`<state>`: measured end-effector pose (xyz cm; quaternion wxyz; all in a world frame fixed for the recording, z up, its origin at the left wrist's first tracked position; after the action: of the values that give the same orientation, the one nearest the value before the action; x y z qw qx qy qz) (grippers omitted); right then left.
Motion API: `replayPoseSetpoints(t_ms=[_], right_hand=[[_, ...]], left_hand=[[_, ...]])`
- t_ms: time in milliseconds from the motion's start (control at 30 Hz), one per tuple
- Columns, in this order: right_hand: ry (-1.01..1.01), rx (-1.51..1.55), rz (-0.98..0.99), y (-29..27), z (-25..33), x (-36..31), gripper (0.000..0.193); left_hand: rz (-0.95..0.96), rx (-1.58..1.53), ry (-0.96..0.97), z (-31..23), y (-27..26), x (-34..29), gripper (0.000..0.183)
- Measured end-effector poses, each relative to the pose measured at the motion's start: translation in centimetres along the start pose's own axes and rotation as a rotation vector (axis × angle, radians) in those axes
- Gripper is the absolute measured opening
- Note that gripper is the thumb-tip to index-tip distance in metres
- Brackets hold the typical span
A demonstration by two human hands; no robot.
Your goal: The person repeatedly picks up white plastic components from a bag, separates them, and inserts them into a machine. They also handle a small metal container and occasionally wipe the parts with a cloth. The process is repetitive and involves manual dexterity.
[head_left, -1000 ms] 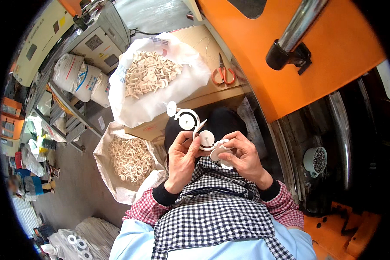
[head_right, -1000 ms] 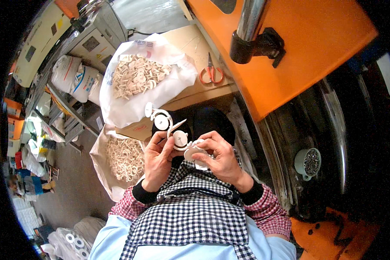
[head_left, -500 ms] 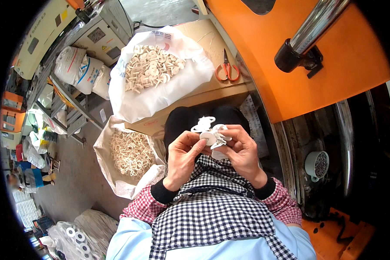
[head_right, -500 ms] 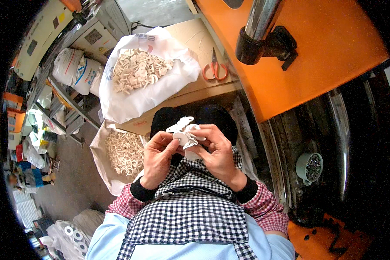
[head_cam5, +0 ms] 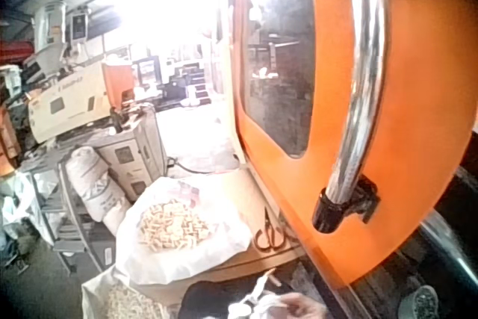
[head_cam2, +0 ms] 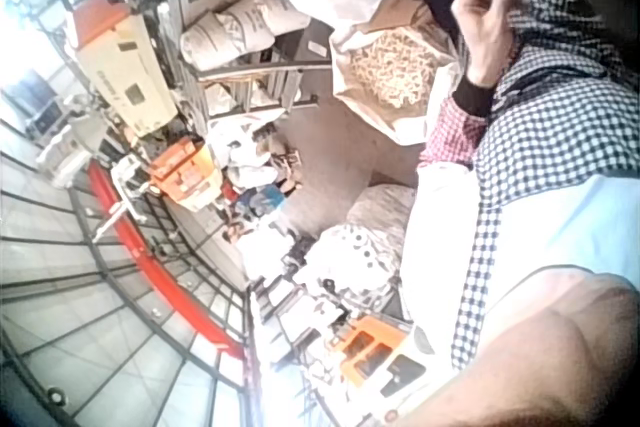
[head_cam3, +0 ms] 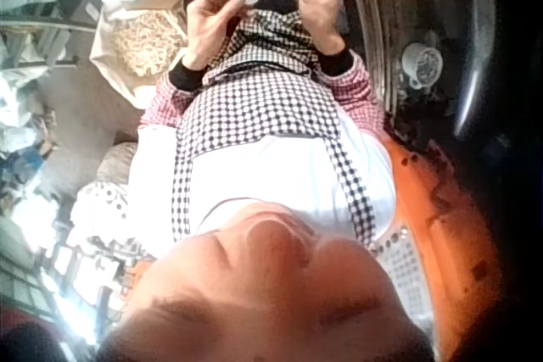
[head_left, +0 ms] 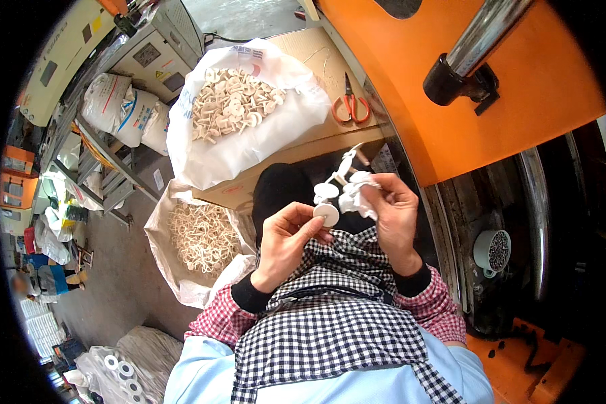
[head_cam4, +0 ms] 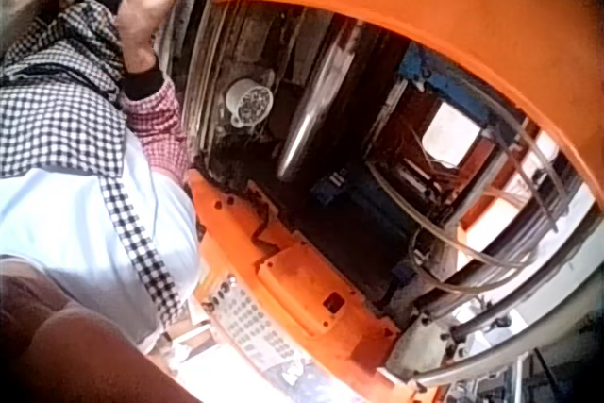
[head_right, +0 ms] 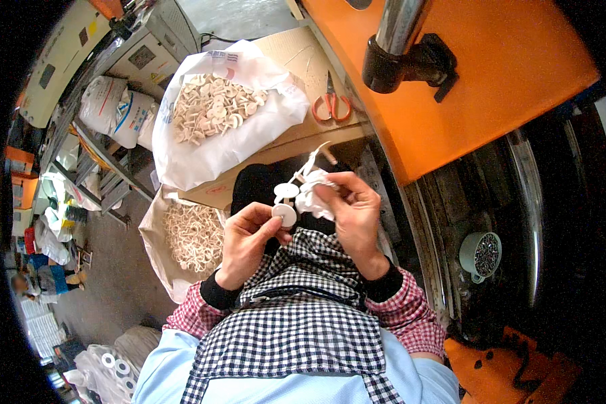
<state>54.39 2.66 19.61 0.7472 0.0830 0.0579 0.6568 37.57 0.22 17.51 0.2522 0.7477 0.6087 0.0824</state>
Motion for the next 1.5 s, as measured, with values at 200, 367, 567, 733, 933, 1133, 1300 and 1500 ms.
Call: replayPoseSetpoints(t_ms=[200, 367, 567, 733, 933, 1133, 1300, 1500], right_hand=[[-0.274, -0.339, 0.186, 2.5, 1.9, -2.5, 0.023], [-0.13, -0.243, 0.227, 2.8, -0.2, -2.2, 0.024], [-0.611, -0.549, 0.356, 4.2, 4.4, -4.1, 0.029], [-0.642, -0.556, 0.399, 4.6, 2.6, -5.3, 0.027], [-0.153, -0.295, 0.251, 1.1, -0.5, -3.7, 0.023], [0.011, -0.127, 0.226, 0.2, 0.6, -1.5, 0.027], [-0.042, -0.126, 0.296, 2.5, 0.2, -1.5, 0.029], [0.041, -0.186, 0.27, 2.4, -1.5, -2.1, 0.022]], left_hand=[[0.019, 0.035, 0.052, 0.1, 0.1, -0.1, 0.013], [0.014, 0.265, 0.155, -0.8, 0.4, -0.9, 0.015], [0.091, -0.404, -0.289, 2.0, -0.8, -0.7, 0.031], [-0.059, -0.231, -0.196, 1.4, -1.9, -0.1, 0.019], [-0.064, -0.158, -0.008, 0.6, -2.0, 0.0, 0.016], [-0.049, -0.139, -0.022, 0.8, -1.5, -0.2, 0.016], [-0.021, -0.119, -0.007, 0.9, -0.9, -0.3, 0.014], [0.018, -0.06, 0.029, 1.1, -0.7, -0.2, 0.015]])
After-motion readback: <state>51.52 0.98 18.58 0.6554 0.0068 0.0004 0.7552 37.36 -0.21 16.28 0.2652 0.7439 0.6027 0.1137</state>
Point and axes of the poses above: each hand's wrist, its own x-axis towards the middle knuckle, its own y-axis out of the palm, z = x × y, the point moved 9 cm from there along x, towards the middle knuckle, and after that the axes turned 6 degrees about -x, right-handed, at the moved point
